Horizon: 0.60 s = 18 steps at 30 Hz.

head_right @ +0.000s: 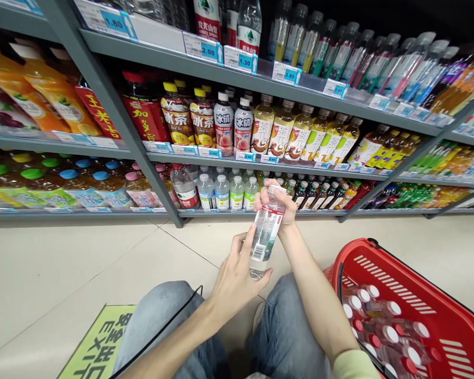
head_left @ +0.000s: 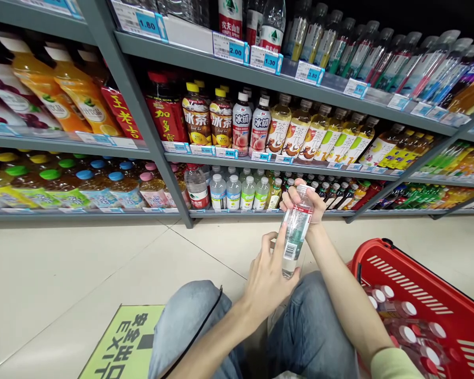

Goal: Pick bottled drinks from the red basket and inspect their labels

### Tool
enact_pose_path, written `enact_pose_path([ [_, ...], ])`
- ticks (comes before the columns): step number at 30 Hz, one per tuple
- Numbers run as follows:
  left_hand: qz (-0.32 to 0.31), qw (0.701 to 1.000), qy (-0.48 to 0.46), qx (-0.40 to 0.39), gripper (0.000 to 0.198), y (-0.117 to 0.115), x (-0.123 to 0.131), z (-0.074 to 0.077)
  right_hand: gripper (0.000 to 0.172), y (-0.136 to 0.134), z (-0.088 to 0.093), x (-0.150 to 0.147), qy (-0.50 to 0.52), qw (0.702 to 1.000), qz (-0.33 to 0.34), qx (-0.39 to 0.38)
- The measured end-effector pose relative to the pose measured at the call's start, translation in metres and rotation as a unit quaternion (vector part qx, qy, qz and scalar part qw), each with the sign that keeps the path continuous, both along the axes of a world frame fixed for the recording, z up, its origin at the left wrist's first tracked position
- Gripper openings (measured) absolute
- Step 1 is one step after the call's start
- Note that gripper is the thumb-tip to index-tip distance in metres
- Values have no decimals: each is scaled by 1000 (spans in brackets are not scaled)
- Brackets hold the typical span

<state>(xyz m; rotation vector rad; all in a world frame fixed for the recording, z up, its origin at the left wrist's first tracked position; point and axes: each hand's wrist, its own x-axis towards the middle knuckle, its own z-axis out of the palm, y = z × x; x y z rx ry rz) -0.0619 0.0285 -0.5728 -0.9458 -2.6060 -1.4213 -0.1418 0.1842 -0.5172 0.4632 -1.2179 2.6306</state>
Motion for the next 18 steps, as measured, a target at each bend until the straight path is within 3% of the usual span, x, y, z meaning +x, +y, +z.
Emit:
enact_pose_path([
  [3,-21,992,-67,104,102,-3,-2,6,26,-1,2,1,-24,1000,-3,-5],
  [5,-62,967,-156,192,101,-6,-2,11,29,-2,3,1,-24,1000,10,-16],
  [7,-131,905,-290,284,105,-8,0,14,34,-2,2,3,-11,999,27,-29],
  [9,-200,808,-426,355,112,-9,4,15,36,-3,1,4,2,999,38,-39],
  [11,-233,725,-516,393,118,-7,8,14,36,-3,0,6,12,998,43,-50],
  [12,-235,699,-542,402,120,-6,9,14,35,-3,0,7,15,997,46,-53],
  [14,-228,672,-569,415,120,-3,10,14,34,-3,1,9,18,997,49,-52],
  [18,-201,655,-581,440,110,-1,7,11,31,-3,4,8,-21,998,43,-38],
])
